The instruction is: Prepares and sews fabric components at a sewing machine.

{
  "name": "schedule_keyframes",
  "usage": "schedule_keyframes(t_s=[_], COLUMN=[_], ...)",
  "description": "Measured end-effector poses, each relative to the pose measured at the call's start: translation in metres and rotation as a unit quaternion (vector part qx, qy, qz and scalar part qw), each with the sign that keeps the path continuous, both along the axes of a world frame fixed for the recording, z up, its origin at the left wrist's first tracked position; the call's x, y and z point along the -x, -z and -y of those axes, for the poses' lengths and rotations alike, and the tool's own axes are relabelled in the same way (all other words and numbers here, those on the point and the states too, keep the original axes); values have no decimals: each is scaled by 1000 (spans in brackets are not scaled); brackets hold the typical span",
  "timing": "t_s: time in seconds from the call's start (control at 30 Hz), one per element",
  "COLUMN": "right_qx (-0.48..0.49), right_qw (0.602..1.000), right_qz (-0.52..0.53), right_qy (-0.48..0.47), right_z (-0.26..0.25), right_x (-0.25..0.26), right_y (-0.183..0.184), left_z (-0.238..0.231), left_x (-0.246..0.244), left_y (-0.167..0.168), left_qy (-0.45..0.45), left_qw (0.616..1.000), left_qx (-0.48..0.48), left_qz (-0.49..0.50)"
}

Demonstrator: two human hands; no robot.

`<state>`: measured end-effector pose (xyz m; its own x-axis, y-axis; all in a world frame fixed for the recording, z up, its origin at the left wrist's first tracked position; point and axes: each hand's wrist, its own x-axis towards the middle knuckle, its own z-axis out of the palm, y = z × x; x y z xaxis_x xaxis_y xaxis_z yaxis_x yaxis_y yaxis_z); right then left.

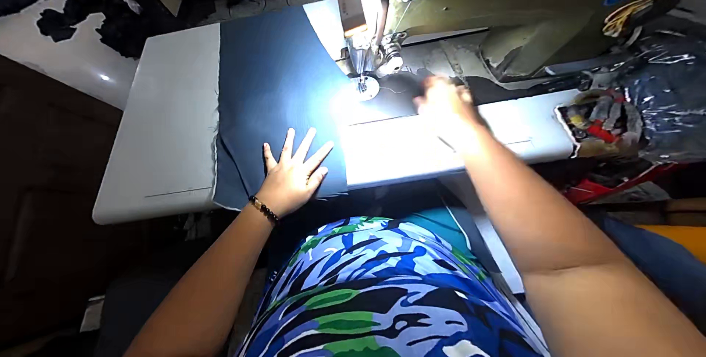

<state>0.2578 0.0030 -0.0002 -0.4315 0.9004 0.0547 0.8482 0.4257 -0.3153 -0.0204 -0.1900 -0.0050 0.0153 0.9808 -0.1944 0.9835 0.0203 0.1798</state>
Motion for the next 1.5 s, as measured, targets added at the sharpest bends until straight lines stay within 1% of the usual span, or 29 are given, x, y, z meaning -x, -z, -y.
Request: schedule_keyframes(t_s=[0.03,0.07,0.13,0.17,0.2,0.27,0.3,0.4,0.43,0.5,0.53,0.57,0.63,0.7,1.07,1.5], right_qx=[16,12,17,25,20,-4,4,75,73,3,-25,-33,-16,-9,1,5], right_qw=[999,1000,998,995,995,997,998,997,996,989,987,990,996,997,997,997], right_qz=[7,8,29,38,35,19,15,-3,-39,-129,-138,-107,-21,9,7,-2], right_qy=[32,20,-60,-86,-91,-71,-62,-36,-34,-68,-80,-85,-80,-80,-75,-77], right_z=[-11,-16,-14,-15,-19,-30,-33,-42,-46,-56,-59,-59,-58,-61,-62,-65], right_x=[-6,-5,10,16,20,26,30,42,46,53,57,62,71,75,75,75], right_y=[-7,-12,-9,-1,8,13,9,-17,-20,-10,-4,-2,-1,3,-2,-1], left_z=[0,-2,-8,-12,-18,-31,-36,-53,-56,-54,-50,-45,-36,-32,-43,-46], left_x=[-8,-15,-26,-30,-32,-34,-34,-31,-30,-34,-39,-44,-46,-45,-40,-38], left_y=[-4,-8,-7,-3,-1,0,1,5,6,7,6,6,7,10,9,9], left_qy=[0,-4,-13,-11,-6,4,10,28,42,71,80,88,96,97,122,132], left_qw=[1000,999,998,998,999,999,999,999,998,986,976,969,966,964,960,958], left_qx=[9,13,-24,-40,-40,-31,-29,-27,-42,-130,-172,-189,-179,-169,-180,-179], left_qz=[16,38,65,54,29,-10,-17,-13,3,78,109,134,162,183,178,180])
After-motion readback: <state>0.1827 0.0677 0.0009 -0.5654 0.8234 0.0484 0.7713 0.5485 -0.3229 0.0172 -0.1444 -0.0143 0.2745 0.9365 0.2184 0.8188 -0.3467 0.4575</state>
